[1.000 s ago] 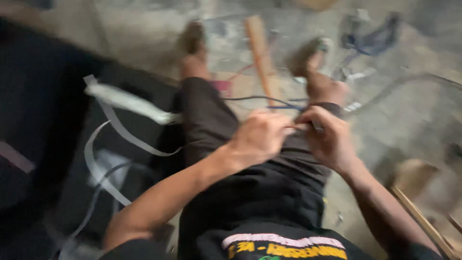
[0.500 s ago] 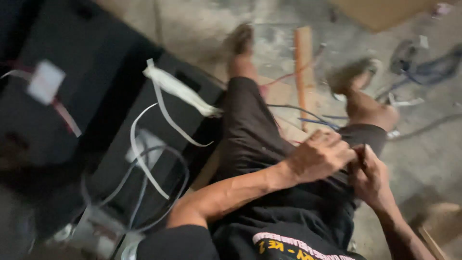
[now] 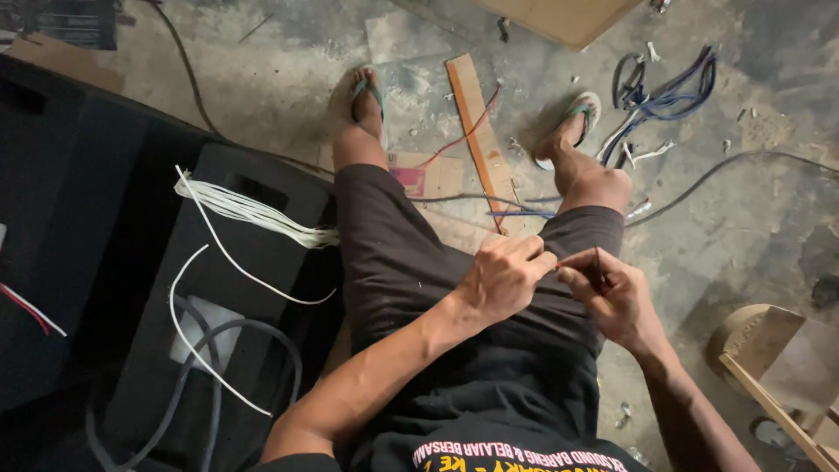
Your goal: Stripping insulation from electrical wires and applying adhesive tape to the connections
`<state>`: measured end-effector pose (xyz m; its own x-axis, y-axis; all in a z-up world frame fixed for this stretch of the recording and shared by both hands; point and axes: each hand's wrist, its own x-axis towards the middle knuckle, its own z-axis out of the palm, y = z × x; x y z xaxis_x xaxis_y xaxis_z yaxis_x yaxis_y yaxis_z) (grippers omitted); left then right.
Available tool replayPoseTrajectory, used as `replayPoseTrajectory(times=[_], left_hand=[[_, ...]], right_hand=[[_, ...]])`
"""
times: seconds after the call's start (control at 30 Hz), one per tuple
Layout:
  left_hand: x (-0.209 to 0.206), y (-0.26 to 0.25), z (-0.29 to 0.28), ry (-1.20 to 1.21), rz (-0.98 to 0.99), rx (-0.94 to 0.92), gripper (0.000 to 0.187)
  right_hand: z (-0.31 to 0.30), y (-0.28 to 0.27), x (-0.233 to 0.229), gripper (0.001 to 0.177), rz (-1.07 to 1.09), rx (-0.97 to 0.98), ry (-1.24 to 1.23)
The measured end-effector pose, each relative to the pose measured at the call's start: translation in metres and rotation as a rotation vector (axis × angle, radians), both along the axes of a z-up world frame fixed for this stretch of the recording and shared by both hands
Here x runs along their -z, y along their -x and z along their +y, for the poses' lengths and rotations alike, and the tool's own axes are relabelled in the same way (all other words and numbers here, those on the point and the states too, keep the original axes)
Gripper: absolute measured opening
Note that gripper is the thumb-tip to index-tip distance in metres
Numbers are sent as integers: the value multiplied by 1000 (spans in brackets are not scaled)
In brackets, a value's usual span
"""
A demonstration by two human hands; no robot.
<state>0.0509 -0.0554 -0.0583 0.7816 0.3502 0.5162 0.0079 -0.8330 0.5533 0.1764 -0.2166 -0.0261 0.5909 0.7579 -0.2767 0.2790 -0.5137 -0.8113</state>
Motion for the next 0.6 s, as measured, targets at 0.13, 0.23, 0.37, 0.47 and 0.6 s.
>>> replayPoseTrajectory(times=[0.13, 0.23, 0.37, 0.47, 0.6], left_hand=[[22, 3, -13, 14, 3, 3, 18], [27, 6, -17, 46, 46, 26, 12], [15, 11, -17, 33, 47, 24, 8], [15, 18, -16, -97, 19, 23, 10], [25, 33, 8, -186, 118, -40, 15]], right_hand=[[-6, -3, 10, 10, -135, -68, 28], [-5, -2, 7, 3, -164, -71, 60], [-13, 3, 19, 17, -278, -140, 54], [-14, 12, 30, 23, -203, -121, 88], [-44, -23, 60, 27, 494, 407, 159]])
